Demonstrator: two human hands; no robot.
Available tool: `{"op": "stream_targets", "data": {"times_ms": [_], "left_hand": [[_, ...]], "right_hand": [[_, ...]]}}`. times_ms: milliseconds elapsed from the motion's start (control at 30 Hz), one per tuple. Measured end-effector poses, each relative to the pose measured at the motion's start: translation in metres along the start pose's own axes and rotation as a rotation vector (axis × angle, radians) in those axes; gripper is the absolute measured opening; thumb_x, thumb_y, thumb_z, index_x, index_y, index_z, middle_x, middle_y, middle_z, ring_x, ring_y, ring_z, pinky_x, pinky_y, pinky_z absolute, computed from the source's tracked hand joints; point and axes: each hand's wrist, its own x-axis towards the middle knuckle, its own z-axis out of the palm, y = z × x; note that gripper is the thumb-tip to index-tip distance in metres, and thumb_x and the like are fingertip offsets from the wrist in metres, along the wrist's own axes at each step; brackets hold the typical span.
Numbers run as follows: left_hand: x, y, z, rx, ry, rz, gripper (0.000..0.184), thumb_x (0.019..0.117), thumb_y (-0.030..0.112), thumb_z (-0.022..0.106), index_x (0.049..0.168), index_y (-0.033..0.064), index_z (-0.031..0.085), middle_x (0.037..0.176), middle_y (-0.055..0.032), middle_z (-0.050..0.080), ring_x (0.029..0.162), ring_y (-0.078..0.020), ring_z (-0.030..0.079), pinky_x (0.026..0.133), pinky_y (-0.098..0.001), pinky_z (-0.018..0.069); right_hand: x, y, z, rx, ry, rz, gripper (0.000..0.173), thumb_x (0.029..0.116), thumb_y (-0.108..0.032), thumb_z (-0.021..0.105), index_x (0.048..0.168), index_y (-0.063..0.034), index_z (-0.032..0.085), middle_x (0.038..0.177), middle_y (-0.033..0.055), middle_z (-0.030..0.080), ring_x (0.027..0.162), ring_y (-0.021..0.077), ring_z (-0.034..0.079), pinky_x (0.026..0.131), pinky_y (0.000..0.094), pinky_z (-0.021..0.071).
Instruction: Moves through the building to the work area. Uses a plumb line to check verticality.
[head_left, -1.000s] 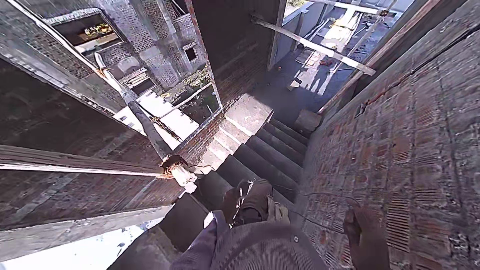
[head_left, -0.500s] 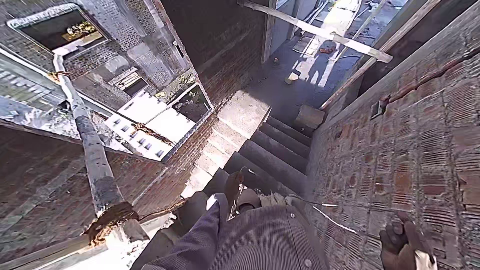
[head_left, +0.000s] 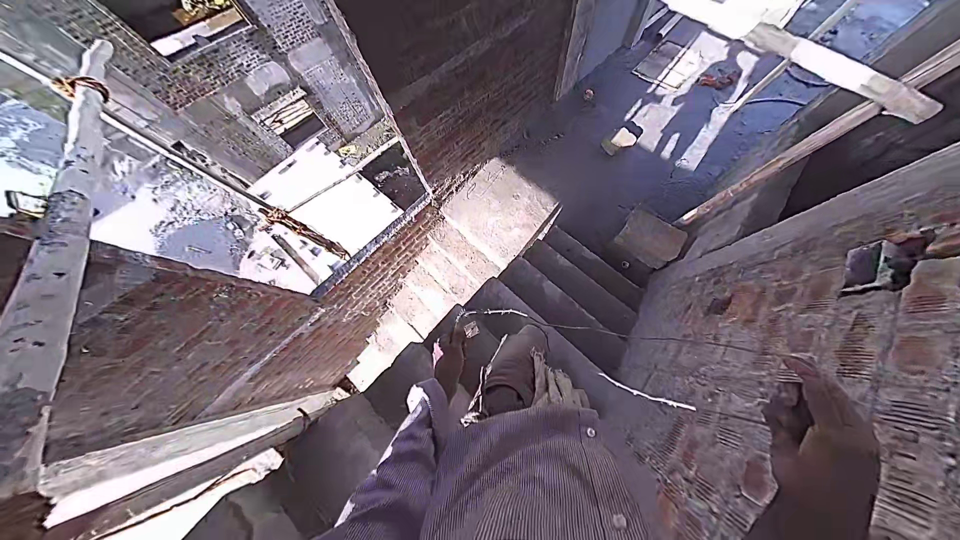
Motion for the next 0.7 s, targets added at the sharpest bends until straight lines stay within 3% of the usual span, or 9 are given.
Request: {"op": "stream_targets", "data": {"times_ms": [67, 200, 333, 500, 600, 700], "left_hand": [[-0.009, -0.013, 0.005, 0.035, 0.038, -0.066, 0.037, 0.1121, 0.03, 0.039, 0.091, 0.0047, 0.055, 0.069, 0.0001, 0.049, 0.059, -0.0097, 0.051, 0.059, -0.0269, 0.0483], [0.025, 0.021, 0.039, 0.051, 0.029, -0.069, 0.04, 0.1118, 0.035, 0.039, 0.101, 0.0016, 0.058, 0.077, -0.0029, 0.052, 0.067, -0.0127, 0.054, 0.067, -0.0316, 0.0507], [0.101, 0.022, 0.081, 0.085, 0.015, -0.055, 0.036, 0.1118, 0.031, 0.04, 0.1, 0.0019, 0.059, 0.08, -0.0052, 0.054, 0.071, -0.0152, 0.056, 0.069, -0.0343, 0.0519], [0.213, 0.017, 0.142, 0.069, -0.024, -0.03, 0.038, 0.1124, 0.029, 0.038, 0.092, 0.0035, 0.057, 0.067, 0.0005, 0.049, 0.058, -0.0099, 0.051, 0.06, -0.0275, 0.0492], [0.232, 0.015, 0.157, 0.059, -0.017, -0.099, 0.037, 0.1122, 0.029, 0.039, 0.095, 0.0028, 0.059, 0.068, 0.0004, 0.049, 0.059, -0.0106, 0.052, 0.062, -0.0288, 0.0504], [0.249, 0.027, 0.168, 0.021, -0.023, -0.125, 0.036, 0.112, 0.03, 0.04, 0.096, 0.003, 0.057, 0.07, -0.0003, 0.049, 0.061, -0.0118, 0.052, 0.063, -0.0301, 0.0499]], "right_hand": [[0.001, 0.011, -0.002, -0.025, -0.005, 0.09, 0.029, 0.1109, -0.02, 0.037, 0.115, -0.0115, 0.065, 0.065, -0.0125, 0.054, 0.043, -0.0023, 0.042, 0.04, 0.0127, 0.0383], [0.052, 0.024, 0.003, -0.016, -0.002, 0.12, 0.03, 0.1104, -0.017, 0.038, 0.114, -0.0075, 0.066, 0.063, -0.0097, 0.056, 0.042, -0.0013, 0.044, 0.038, 0.0136, 0.039], [0.108, 0.065, -0.004, -0.107, 0.078, 0.111, 0.032, 0.111, -0.018, 0.034, 0.113, -0.0101, 0.066, 0.062, -0.0127, 0.056, 0.042, -0.0025, 0.044, 0.039, 0.013, 0.0387], [0.196, 0.141, 0.033, -0.088, 0.283, 0.14, 0.026, 0.1111, -0.023, 0.04, 0.112, -0.0152, 0.064, 0.061, -0.0134, 0.052, 0.043, -0.0018, 0.044, 0.039, 0.0142, 0.0367], [0.235, 0.152, 0.067, -0.202, 0.169, 0.161, 0.025, 0.11, -0.019, 0.043, 0.11, -0.0108, 0.066, 0.06, -0.0115, 0.052, 0.041, -0.0016, 0.041, 0.038, 0.0145, 0.0349], [0.282, 0.146, 0.098, -0.25, -0.015, 0.109, 0.025, 0.1099, -0.019, 0.043, 0.111, -0.01, 0.066, 0.064, -0.0105, 0.058, 0.044, -0.0019, 0.045, 0.04, 0.014, 0.0383]]}}
